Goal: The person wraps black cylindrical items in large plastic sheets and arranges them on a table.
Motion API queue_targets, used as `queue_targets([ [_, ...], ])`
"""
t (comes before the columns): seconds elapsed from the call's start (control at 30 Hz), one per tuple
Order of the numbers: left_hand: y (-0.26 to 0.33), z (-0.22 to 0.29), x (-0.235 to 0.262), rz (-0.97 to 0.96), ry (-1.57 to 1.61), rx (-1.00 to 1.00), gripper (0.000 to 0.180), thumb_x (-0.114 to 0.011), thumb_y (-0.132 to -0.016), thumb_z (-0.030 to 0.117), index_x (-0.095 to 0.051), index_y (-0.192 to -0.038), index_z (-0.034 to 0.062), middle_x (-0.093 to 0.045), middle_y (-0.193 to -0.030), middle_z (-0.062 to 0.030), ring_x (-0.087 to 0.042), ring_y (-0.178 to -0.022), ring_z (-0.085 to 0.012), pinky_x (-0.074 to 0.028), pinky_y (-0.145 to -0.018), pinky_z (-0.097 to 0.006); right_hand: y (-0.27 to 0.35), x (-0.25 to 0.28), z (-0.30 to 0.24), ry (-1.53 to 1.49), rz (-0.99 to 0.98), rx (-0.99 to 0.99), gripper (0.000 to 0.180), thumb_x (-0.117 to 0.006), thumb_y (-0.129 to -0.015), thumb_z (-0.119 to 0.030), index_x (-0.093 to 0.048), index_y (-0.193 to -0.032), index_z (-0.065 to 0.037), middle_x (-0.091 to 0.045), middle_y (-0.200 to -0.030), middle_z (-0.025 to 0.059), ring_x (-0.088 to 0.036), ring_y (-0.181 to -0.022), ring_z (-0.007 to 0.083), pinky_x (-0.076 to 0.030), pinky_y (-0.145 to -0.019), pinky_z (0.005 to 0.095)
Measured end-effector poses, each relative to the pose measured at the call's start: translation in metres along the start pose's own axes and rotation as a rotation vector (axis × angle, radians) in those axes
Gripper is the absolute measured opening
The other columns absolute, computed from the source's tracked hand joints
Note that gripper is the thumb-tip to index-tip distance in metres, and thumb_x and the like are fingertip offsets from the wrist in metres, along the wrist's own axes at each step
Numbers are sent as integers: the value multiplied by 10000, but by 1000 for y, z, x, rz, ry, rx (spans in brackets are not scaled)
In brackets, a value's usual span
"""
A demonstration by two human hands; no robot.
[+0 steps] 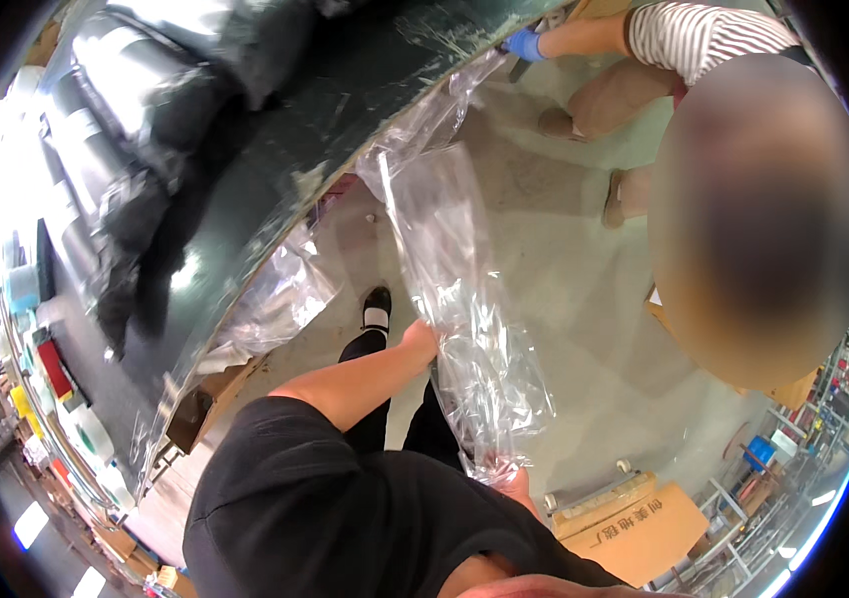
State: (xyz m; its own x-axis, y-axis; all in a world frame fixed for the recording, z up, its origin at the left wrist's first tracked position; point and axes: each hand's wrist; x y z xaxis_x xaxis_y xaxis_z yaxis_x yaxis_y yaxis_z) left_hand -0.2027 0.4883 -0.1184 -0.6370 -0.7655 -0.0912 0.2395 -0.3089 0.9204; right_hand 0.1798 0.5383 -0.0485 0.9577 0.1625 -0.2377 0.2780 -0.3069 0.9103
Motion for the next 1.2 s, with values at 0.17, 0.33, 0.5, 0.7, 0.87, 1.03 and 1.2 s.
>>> queue_targets([
  [0.17,123,-19,56,-51,9,143,265,-642,-834,201,-598,-1044,47,-613,-844,-81,-568,-687,-198,-456,-594,-369,76,6,-19,-84,156,345,177,-631,-890,-208,-575,-1008,-89,-598,-912,53,-585,-825,140,-485,-658,258],
  [0.33,230,-34,58,-104,336,84,197,-606,-886,148,-581,-1029,14,-561,-791,-64,-515,-653,-178,-424,-578,-326,98,-15,-82,14,62,430,203,-631,-892,-256,-539,-990,-104,-580,-855,26,-594,-814,127,-501,-674,231],
  [0.5,316,-40,30,-90,406,23,299,-586,-905,138,-525,-1142,-34,-621,-1042,-141,-626,-951,-241,-516,-780,-382,104,-43,-167,18,197,702,413,-590,-920,-229,-462,-1262,-36,-537,-1183,87,-493,-1134,210,-385,-981,351],
  [0.7,492,-11,24,-490,511,-551,403,-619,-850,105,-502,-1217,-13,-614,-1129,-101,-608,-995,-207,-487,-859,-359,211,-121,-255,395,-43,1127,201,-542,-937,-158,-553,-1087,-25,-575,-1029,65,-552,-944,142,-453,-851,274],
  [0.87,585,9,116,-58,340,-1142,430,-613,-807,101,-503,-1203,-26,-612,-1066,-143,-636,-920,-253,-527,-732,-362,292,-188,-264,332,-196,1405,356,-604,-890,-300,-533,-1110,-29,-574,-965,72,-548,-897,151,-456,-799,297],
  [1.03,673,64,250,242,463,-1345,269,-615,-864,125,-603,-1113,25,-647,-831,-31,-620,-737,-168,-502,-628,-302,339,-316,-284,502,-340,1797,217,-598,-901,-205,-575,-990,-8,-566,-802,41,-530,-779,141,-431,-700,285],
  [1.2,791,112,317,459,567,-1695,443,-475,-923,195,-391,-1326,28,-428,-1150,-94,-405,-1042,-226,-328,-863,-417,438,-440,-282,852,-283,2242,269,-505,-874,-273,-660,-848,-54,-632,-721,155,-588,-637,288,-470,-611,413],
])
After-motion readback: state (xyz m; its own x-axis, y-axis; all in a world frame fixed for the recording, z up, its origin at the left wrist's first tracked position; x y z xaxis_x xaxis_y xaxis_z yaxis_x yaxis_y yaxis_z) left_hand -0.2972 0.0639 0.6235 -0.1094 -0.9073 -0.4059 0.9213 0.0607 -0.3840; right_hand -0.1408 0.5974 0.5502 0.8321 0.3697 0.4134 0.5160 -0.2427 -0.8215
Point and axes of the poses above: each hand's wrist, its own y-axis away from the middle knuckle, its own x-axis out of the back of the hand, z = x × y
